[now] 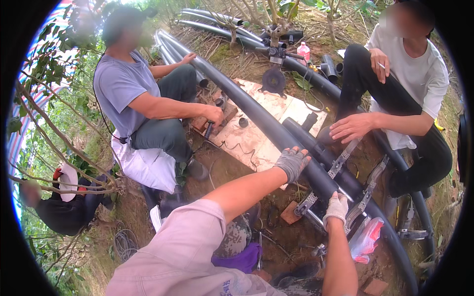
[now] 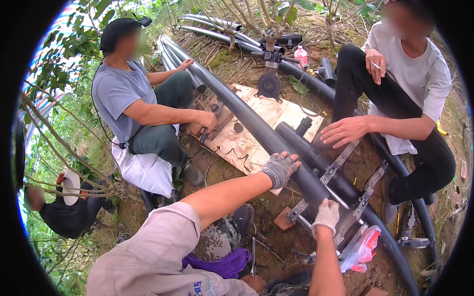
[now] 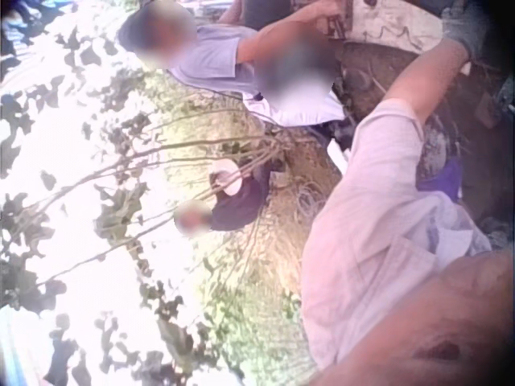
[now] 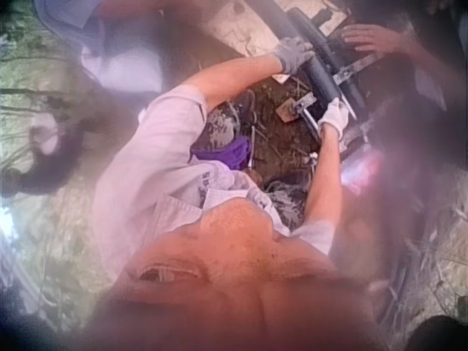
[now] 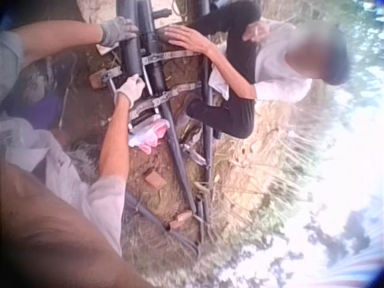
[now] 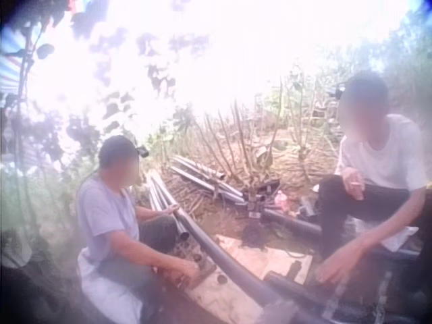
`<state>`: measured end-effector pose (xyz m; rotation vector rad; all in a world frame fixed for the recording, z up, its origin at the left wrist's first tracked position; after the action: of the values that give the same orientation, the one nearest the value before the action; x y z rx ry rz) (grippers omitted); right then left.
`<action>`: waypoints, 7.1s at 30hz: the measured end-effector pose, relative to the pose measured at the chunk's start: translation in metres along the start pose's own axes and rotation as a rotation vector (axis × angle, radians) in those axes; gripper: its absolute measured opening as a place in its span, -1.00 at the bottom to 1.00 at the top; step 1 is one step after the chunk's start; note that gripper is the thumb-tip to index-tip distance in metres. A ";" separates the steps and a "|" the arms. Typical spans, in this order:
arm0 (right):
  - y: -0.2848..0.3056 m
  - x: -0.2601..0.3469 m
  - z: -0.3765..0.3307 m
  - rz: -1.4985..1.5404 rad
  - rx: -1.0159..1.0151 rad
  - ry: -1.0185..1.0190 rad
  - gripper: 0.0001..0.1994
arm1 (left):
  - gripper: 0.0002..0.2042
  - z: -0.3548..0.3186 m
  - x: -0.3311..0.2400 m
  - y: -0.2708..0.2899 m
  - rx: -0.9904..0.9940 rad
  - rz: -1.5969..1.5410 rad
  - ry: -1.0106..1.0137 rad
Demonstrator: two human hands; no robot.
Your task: The person assembles black pipes using a metal clamping tool and a wrench. They position the pipes, tighten the clamps, and adjust the assembly with assistance from another worker.
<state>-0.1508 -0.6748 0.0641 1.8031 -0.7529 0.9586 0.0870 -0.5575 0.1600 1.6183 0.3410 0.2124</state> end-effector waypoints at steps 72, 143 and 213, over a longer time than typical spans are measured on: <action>0.003 0.046 0.004 -0.158 0.251 -0.335 -0.44 | -0.02 0.073 0.002 -0.011 0.375 0.126 -0.361; 0.364 -0.044 -0.028 0.465 -0.581 0.012 -0.27 | -0.21 -0.007 -0.008 0.092 -1.431 -0.781 0.582; 0.133 0.081 -0.001 0.360 -0.572 0.055 -0.27 | -0.50 -0.043 0.008 0.081 -0.766 -1.573 0.672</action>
<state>-0.2183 -0.7317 0.1927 1.1610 -1.2030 0.8961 0.0873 -0.5181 0.2433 0.1690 1.6754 -0.3204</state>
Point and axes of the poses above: each hand's wrist, its own z-axis towards the middle knuckle, its own y-axis out of the back of the hand, x = y × z, the point moved 2 cm from there along z, towards the middle knuckle, and after that the axes turned 1 degree about y, right-handed, at the moved point
